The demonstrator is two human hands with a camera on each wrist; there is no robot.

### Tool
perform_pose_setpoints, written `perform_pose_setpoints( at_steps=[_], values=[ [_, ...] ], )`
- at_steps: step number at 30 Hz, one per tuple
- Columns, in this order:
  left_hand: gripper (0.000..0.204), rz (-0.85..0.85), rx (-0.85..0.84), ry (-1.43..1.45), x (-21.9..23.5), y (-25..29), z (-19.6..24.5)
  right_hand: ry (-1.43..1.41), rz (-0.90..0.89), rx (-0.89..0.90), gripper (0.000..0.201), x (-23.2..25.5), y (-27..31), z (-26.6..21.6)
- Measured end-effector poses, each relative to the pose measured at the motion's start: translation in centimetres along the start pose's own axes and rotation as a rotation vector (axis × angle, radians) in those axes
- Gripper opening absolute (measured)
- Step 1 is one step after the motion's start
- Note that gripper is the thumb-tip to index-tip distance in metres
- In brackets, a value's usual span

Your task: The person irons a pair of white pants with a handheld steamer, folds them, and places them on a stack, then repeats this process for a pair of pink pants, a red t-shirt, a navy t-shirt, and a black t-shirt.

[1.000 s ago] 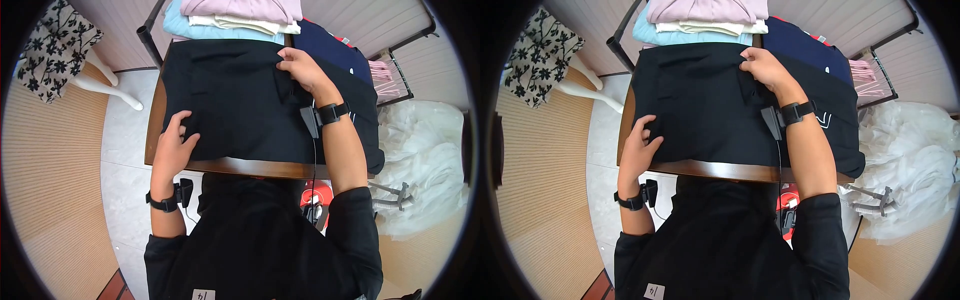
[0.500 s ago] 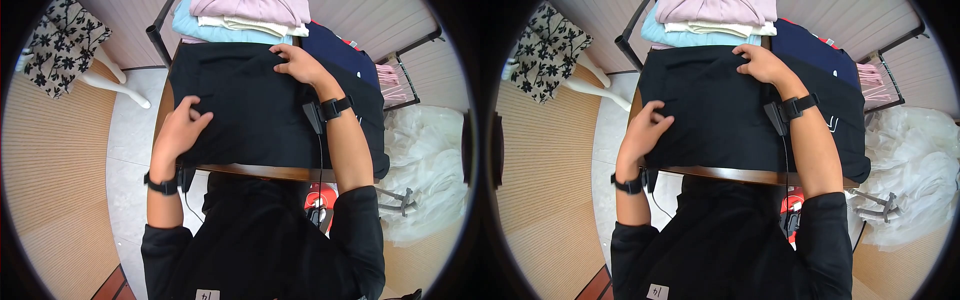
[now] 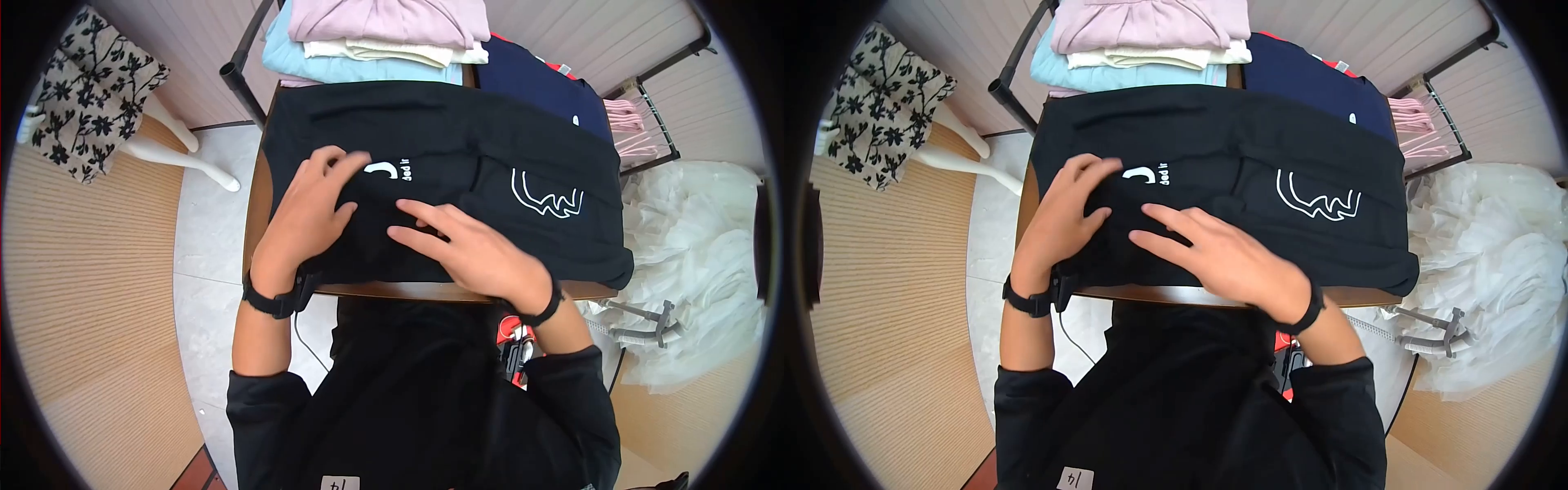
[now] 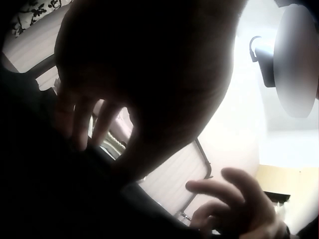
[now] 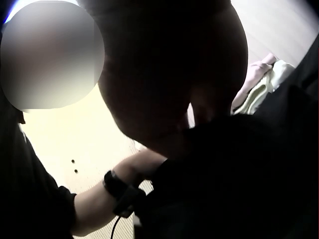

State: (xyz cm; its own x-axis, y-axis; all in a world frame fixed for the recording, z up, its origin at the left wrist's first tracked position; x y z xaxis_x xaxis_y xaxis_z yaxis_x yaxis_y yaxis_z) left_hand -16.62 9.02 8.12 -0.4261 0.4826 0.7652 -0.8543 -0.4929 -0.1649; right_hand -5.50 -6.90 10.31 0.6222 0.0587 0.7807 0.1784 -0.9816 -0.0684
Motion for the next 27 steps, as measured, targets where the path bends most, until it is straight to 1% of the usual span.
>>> perform_pose_setpoints(
  at_steps=[1, 2, 3, 4, 5, 6, 7, 8, 9, 10, 11, 12, 13, 15, 17, 18, 19, 20, 21, 22, 24, 25, 27],
  values=[
    [0.047, -0.082, -0.095, -0.046, -0.5, 0.3, 0.8, 0.000, 0.005, -0.009, 0.066, -0.7, 0.9, 0.0],
    [0.034, -0.057, -0.162, -0.074, -1.0, 0.8, 1.0, 0.135, 0.128, -0.053, 0.066, -0.5, 1.8, 0.3],
    [0.034, -0.063, -0.170, -0.073, -1.3, 1.0, 1.0, 0.269, 0.250, -0.098, 0.065, -0.3, 2.7, 0.7],
    [0.028, -0.089, -0.202, -0.155, -1.7, 1.3, 1.0, 0.316, 0.309, -0.137, 0.058, -0.7, 3.4, 1.2],
    [0.021, -0.113, -0.236, -0.238, -2.1, 1.6, 1.0, 0.315, 0.314, -0.148, 0.058, -1.0, 4.0, 1.7],
    [0.012, -0.068, -0.227, -0.210, -2.1, 1.7, 0.8, 0.312, 0.373, -0.172, 0.053, -0.8, 4.6, 2.4],
    [0.012, -0.077, -0.240, -0.209, -2.1, 1.7, 0.8, 0.311, 0.435, -0.197, 0.048, -0.5, 5.0, 2.8],
    [0.012, -0.024, -0.148, -0.133, -1.7, 1.6, 0.3, 0.332, 0.520, -0.176, 0.041, 0.1, 5.2, 2.8],
    [0.011, 0.028, -0.052, -0.057, -1.2, 1.5, -0.2, 0.333, 0.528, -0.188, 0.041, 0.2, 5.2, 2.9],
    [0.010, 0.093, -0.007, -0.064, -0.7, 1.5, -0.4, 0.288, 0.597, -0.129, 0.039, 0.6, 5.3, 2.5],
    [0.012, 0.144, 0.072, -0.052, -0.5, 1.3, -0.9, 0.246, 0.666, -0.069, 0.037, 1.0, 5.4, 2.1],
    [0.014, 0.144, 0.117, -0.049, -0.5, 1.2, -0.9, 0.254, 0.622, 0.001, 0.032, 1.1, 5.1, 1.6],
    [0.016, 0.147, 0.163, -0.047, -0.6, 1.1, -1.0, 0.162, 0.530, 0.082, 0.029, 0.2, 5.2, 1.9],
    [0.018, 0.120, 0.125, -0.059, -0.8, 0.3, -1.6, 0.058, 0.300, 0.071, 0.030, -0.7, 5.6, 1.7],
    [0.021, 0.096, 0.094, -0.068, -0.5, -0.6, -2.3, -0.096, 0.288, 0.013, 0.034, 1.4, 6.8, 2.2],
    [0.022, -0.062, 0.127, -0.086, -0.9, -1.1, -2.7, -0.103, 0.337, -0.065, 0.036, 2.7, 7.8, 3.3],
    [0.023, -0.223, 0.163, -0.104, -1.6, -1.2, -3.2, -0.009, 0.377, -0.186, 0.037, 3.8, 8.8, 4.8],
    [0.018, -0.245, 0.189, -0.048, -1.7, -1.4, -3.6, 0.023, 0.423, -0.285, 0.035, 4.5, 9.4, 5.9],
    [0.018, -0.250, 0.183, -0.050, -1.8, -1.4, -4.1, 0.055, 0.475, -0.388, 0.033, 5.0, 10.0, 7.1],
    [0.015, -0.206, 0.192, 0.086, -1.8, -1.4, -4.7, 0.055, 0.486, -0.394, 0.033, 5.4, 10.6, 8.1],
    [0.008, -0.150, 0.178, 0.349, -1.5, -1.4, -4.9, 0.010, 0.279, -0.532, 0.022, 4.7, 11.4, 10.9],
    [0.008, -0.159, 0.172, 0.347, -1.2, -1.2, -5.0, -0.018, 0.315, -0.473, 0.013, 5.4, 11.4, 10.8],
    [0.006, -0.118, 0.439, 0.561, -0.8, -0.4, -6.5, -0.144, 0.391, -0.546, 0.010, 6.7, 11.9, 11.3]
  ],
)
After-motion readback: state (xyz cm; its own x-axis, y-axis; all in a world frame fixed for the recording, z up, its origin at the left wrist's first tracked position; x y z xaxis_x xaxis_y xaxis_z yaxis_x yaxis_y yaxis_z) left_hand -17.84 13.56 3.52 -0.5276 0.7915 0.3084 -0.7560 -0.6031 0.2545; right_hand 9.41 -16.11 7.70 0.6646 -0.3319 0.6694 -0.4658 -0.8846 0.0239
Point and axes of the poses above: each hand's wrist, its own y-axis away from the middle knuckle, its own x-axis out of the back of the hand, z = x × y, the point moved 6 cm from there along -y, towards the middle knuckle, and after that the axes turned 5 degrees about -y, right-handed, at the moved point
